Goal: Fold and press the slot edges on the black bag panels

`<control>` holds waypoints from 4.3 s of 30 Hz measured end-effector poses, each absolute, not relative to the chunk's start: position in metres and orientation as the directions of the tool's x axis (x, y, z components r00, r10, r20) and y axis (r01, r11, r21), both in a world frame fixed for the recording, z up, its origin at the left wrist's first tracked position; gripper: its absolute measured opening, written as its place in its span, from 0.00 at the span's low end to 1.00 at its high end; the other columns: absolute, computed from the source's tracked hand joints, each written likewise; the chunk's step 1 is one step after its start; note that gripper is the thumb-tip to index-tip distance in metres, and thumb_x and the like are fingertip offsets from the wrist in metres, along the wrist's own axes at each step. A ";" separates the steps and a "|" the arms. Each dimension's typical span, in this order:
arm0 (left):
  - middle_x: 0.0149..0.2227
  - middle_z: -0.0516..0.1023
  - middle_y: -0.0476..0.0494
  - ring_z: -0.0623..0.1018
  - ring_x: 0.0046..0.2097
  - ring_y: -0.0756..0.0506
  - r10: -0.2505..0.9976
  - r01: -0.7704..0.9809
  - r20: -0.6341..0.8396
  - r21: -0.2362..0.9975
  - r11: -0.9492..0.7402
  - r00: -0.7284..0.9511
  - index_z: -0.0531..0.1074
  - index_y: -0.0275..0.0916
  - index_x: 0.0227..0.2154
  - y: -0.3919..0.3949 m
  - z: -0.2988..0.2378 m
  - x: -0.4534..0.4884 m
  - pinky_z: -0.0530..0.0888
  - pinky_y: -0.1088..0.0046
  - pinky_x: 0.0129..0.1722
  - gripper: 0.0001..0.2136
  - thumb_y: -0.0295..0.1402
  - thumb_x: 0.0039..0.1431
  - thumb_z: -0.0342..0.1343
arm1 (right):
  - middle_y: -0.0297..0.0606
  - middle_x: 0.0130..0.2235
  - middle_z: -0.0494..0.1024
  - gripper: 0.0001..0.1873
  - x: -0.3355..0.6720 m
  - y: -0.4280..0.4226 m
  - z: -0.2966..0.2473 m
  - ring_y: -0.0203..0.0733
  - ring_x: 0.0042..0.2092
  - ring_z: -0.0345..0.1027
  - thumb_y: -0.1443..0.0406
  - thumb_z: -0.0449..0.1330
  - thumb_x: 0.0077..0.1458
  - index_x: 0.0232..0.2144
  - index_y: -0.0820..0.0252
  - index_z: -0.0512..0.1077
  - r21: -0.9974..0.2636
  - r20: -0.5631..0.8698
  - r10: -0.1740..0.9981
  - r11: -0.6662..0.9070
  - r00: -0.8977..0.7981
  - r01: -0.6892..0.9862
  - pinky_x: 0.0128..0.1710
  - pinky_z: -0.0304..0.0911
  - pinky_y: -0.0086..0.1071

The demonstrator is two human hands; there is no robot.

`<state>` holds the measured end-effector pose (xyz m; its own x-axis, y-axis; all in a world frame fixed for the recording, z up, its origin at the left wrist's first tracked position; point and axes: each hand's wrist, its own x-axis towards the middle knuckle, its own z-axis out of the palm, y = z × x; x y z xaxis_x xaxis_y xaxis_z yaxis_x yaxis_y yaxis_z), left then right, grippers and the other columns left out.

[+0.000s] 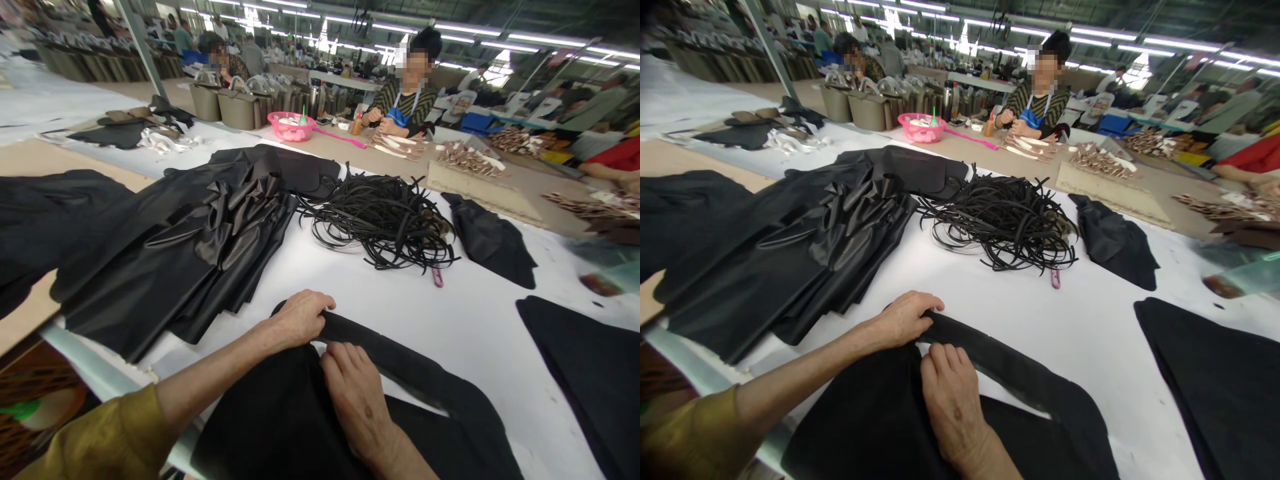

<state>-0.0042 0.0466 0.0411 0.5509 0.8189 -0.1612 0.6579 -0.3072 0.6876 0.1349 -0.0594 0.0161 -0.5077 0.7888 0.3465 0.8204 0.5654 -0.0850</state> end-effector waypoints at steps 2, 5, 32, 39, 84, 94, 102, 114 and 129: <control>0.36 0.77 0.46 0.75 0.39 0.43 0.821 0.623 -0.183 0.743 -0.245 0.541 0.73 0.39 0.40 0.052 0.040 -0.006 0.71 0.69 0.42 0.17 0.23 0.45 0.53 | 0.40 0.31 0.66 0.14 0.138 -0.058 0.012 0.43 0.32 0.56 0.75 0.43 0.59 0.29 0.63 0.67 -0.165 0.337 0.835 0.507 -0.435 0.846 0.32 0.52 0.36; 0.32 0.76 0.47 0.75 0.34 0.47 0.828 0.571 -0.213 0.807 -0.150 0.519 0.73 0.34 0.38 0.062 0.043 -0.008 0.72 0.75 0.34 0.13 0.25 0.46 0.55 | 0.39 0.32 0.66 0.11 0.140 -0.055 0.005 0.42 0.33 0.57 0.72 0.46 0.61 0.29 0.61 0.65 -0.303 0.295 0.889 0.434 -0.349 0.849 0.33 0.54 0.35; 0.37 0.65 0.48 0.68 0.41 0.46 0.892 0.769 -0.135 0.571 -0.287 0.433 0.65 0.42 0.35 -0.020 0.034 -0.039 0.66 0.71 0.39 0.11 0.20 0.52 0.45 | 0.35 0.33 0.67 0.06 0.148 -0.054 0.017 0.41 0.36 0.60 0.67 0.51 0.61 0.36 0.57 0.68 -0.589 0.149 0.936 0.343 -0.319 0.732 0.35 0.57 0.34; 0.35 0.65 0.50 0.68 0.38 0.48 0.919 0.683 -0.091 0.698 -0.215 0.383 0.64 0.42 0.32 -0.017 0.033 -0.043 0.66 0.72 0.38 0.14 0.16 0.47 0.43 | 0.37 0.34 0.67 0.07 0.139 -0.055 0.015 0.44 0.37 0.60 0.74 0.55 0.55 0.33 0.59 0.67 -0.445 0.072 0.950 0.303 -0.304 0.842 0.36 0.60 0.37; 0.38 0.64 0.46 0.67 0.39 0.48 0.805 0.665 -0.067 0.606 -0.437 0.590 0.68 0.40 0.32 -0.017 0.026 -0.044 0.68 0.73 0.38 0.12 0.20 0.56 0.41 | 0.39 0.34 0.68 0.11 0.120 -0.064 0.007 0.43 0.35 0.59 0.75 0.49 0.58 0.35 0.61 0.69 -0.363 0.238 0.895 0.441 -0.376 0.820 0.34 0.59 0.36; 0.37 0.67 0.46 0.66 0.40 0.45 0.757 0.652 -0.052 0.548 -0.523 0.651 0.68 0.39 0.31 -0.022 0.027 -0.049 0.68 0.69 0.41 0.14 0.17 0.55 0.40 | 0.42 0.38 0.70 0.17 0.120 -0.072 0.006 0.46 0.37 0.60 0.76 0.56 0.51 0.45 0.65 0.68 -0.224 0.162 0.869 0.495 -0.468 0.840 0.36 0.63 0.39; 0.38 0.69 0.45 0.66 0.41 0.44 0.713 0.665 -0.066 0.429 -0.611 0.698 0.70 0.39 0.36 -0.023 0.032 -0.059 0.68 0.67 0.43 0.15 0.18 0.56 0.42 | 0.45 0.42 0.70 0.25 0.117 -0.073 0.005 0.48 0.39 0.61 0.78 0.57 0.49 0.51 0.68 0.64 -0.147 0.141 0.848 0.529 -0.511 0.836 0.38 0.64 0.41; 0.41 0.71 0.45 0.67 0.44 0.44 0.757 0.639 -0.029 0.558 -0.530 0.653 0.69 0.39 0.41 -0.023 0.033 -0.065 0.68 0.67 0.46 0.16 0.19 0.58 0.41 | 0.44 0.42 0.69 0.27 0.107 -0.070 0.013 0.50 0.39 0.59 0.77 0.56 0.48 0.52 0.64 0.63 -0.023 0.128 0.856 0.507 -0.501 0.861 0.35 0.64 0.43; 0.51 0.66 0.39 0.66 0.51 0.38 0.714 0.713 -0.039 0.104 -0.693 0.699 0.60 0.42 0.54 -0.042 0.012 -0.054 0.68 0.58 0.50 0.28 0.15 0.50 0.43 | 0.45 0.41 0.71 0.25 0.126 -0.086 0.005 0.48 0.39 0.61 0.79 0.55 0.45 0.48 0.70 0.66 -0.036 0.263 0.846 0.488 -0.463 0.872 0.40 0.63 0.41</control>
